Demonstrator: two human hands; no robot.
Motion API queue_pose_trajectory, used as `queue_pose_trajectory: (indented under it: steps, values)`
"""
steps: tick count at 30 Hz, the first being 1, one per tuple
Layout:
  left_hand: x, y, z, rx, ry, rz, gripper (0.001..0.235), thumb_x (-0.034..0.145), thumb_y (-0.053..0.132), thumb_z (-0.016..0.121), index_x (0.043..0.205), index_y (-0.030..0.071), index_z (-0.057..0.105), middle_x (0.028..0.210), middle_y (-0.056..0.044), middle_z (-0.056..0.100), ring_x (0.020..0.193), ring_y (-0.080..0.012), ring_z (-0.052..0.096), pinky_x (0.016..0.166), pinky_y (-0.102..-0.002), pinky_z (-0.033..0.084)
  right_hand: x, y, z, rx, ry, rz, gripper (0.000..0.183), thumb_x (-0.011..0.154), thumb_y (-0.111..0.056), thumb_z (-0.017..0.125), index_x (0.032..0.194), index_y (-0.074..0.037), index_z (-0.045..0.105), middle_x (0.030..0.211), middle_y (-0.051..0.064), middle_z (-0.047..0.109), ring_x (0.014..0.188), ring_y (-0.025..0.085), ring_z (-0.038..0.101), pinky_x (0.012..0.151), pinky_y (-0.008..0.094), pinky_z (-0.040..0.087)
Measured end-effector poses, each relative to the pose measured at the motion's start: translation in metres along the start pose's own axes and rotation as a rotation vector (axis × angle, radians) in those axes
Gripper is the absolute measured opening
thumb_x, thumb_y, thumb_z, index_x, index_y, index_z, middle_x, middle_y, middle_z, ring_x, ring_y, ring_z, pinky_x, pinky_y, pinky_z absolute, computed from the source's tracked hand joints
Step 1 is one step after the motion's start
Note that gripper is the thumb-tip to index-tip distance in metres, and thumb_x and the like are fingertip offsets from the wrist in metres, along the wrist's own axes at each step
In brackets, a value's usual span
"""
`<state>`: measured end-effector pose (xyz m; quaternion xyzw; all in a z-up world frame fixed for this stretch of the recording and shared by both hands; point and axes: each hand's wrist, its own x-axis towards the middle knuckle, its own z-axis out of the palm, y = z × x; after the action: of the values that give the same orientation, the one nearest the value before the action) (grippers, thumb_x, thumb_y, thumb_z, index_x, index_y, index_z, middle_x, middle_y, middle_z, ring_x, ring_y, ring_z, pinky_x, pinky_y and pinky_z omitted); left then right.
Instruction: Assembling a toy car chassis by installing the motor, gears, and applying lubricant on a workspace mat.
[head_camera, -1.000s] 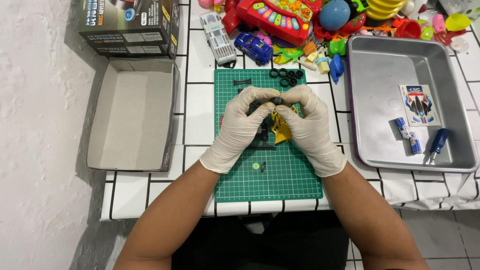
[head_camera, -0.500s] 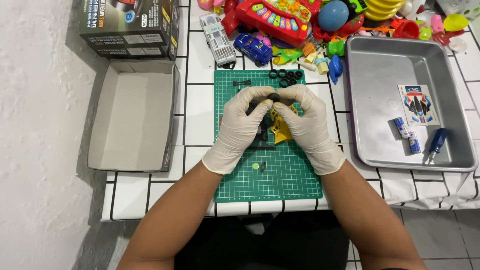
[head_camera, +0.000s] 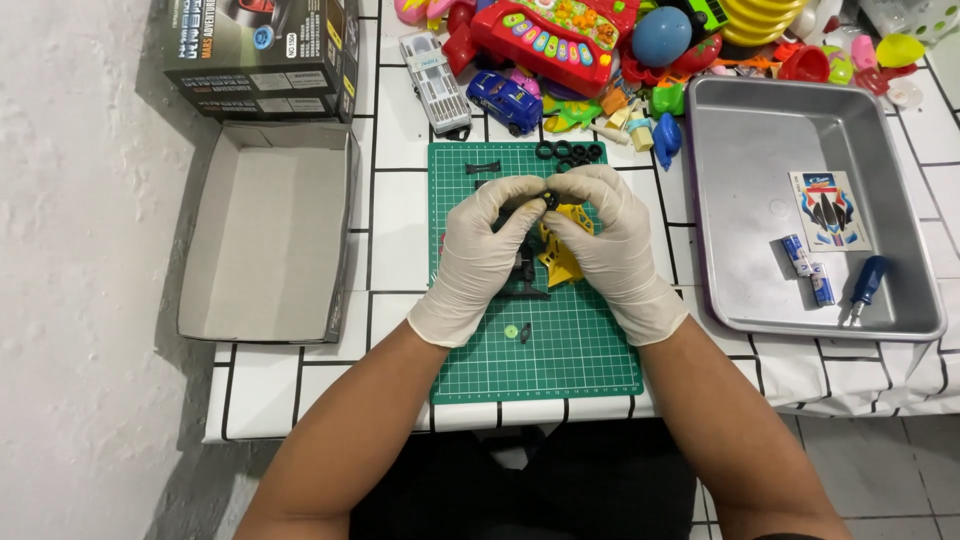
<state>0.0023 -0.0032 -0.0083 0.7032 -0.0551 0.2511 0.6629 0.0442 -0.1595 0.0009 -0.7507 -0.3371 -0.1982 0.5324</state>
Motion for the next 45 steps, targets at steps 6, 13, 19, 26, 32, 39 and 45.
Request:
queue_pose_trajectory:
  steps: [6, 13, 19, 26, 32, 39, 45]
  values:
    - [0.002, 0.017, -0.008, 0.073, 0.055, 0.098, 0.014, 0.101, 0.012, 0.069, 0.114, 0.01, 0.073, 0.103, -0.01, 0.075, 0.098, -0.0219, 0.073, 0.09, -0.036, 0.058, 0.009, 0.016, -0.015, -0.051, 0.265, 0.059, 0.029, 0.093, 0.005, 0.08, 0.12, 0.002, 0.069, 0.11, 0.011, 0.062, 0.095, 0.021, 0.065, 0.086, 0.034, 0.055]
    - [0.003, 0.011, -0.012, 0.146, 0.094, 0.199, 0.013, 0.102, 0.011, 0.066, 0.114, 0.011, 0.072, 0.106, -0.007, 0.073, 0.103, -0.0237, 0.071, 0.094, -0.036, 0.056, 0.0, 0.072, -0.015, -0.182, 0.312, 0.324, 0.031, 0.085, 0.007, 0.078, 0.114, -0.003, 0.074, 0.105, 0.009, 0.064, 0.09, 0.018, 0.064, 0.081, 0.028, 0.052]
    - [0.004, 0.009, -0.013, 0.16, 0.091, 0.261, 0.011, 0.102, 0.01, 0.066, 0.11, 0.011, 0.073, 0.105, -0.006, 0.071, 0.106, -0.0246, 0.069, 0.097, -0.037, 0.054, -0.012, 0.13, -0.016, -0.228, 0.202, 0.407, 0.034, 0.084, 0.004, 0.08, 0.115, -0.008, 0.076, 0.1, 0.006, 0.067, 0.082, 0.015, 0.064, 0.073, 0.027, 0.054]
    - [0.004, 0.01, -0.012, 0.174, 0.077, 0.267, 0.009, 0.101, 0.008, 0.066, 0.106, 0.011, 0.073, 0.103, -0.006, 0.07, 0.104, -0.0245, 0.068, 0.095, -0.037, 0.054, -0.009, 0.126, -0.013, -0.305, 0.185, 0.401, 0.03, 0.081, 0.001, 0.083, 0.106, -0.013, 0.077, 0.095, 0.002, 0.071, 0.076, 0.013, 0.063, 0.068, 0.024, 0.052]
    - [0.004, 0.012, -0.011, 0.173, 0.061, 0.244, 0.008, 0.101, 0.008, 0.066, 0.104, 0.011, 0.073, 0.101, -0.006, 0.07, 0.102, -0.0254, 0.068, 0.095, -0.038, 0.053, -0.008, 0.124, -0.012, -0.3, 0.181, 0.388, 0.029, 0.081, 0.004, 0.082, 0.103, -0.013, 0.077, 0.095, 0.003, 0.07, 0.078, 0.014, 0.061, 0.068, 0.025, 0.052]
    - [0.004, 0.014, -0.011, 0.208, 0.042, 0.247, 0.008, 0.1, 0.008, 0.066, 0.103, 0.011, 0.073, 0.099, -0.006, 0.07, 0.1, -0.0257, 0.068, 0.093, -0.038, 0.053, -0.008, 0.119, -0.014, -0.335, 0.149, 0.374, 0.03, 0.08, 0.006, 0.081, 0.103, -0.013, 0.077, 0.096, 0.004, 0.07, 0.079, 0.017, 0.061, 0.07, 0.027, 0.053]
    - [0.008, 0.006, -0.004, 0.338, -0.034, 0.275, 0.009, 0.098, 0.01, 0.068, 0.104, 0.014, 0.073, 0.1, -0.003, 0.068, 0.108, -0.0248, 0.064, 0.098, -0.04, 0.05, -0.003, 0.106, -0.018, -0.352, 0.116, 0.314, 0.032, 0.083, 0.009, 0.072, 0.105, -0.013, 0.077, 0.103, 0.01, 0.061, 0.096, 0.029, 0.062, 0.081, 0.033, 0.057]
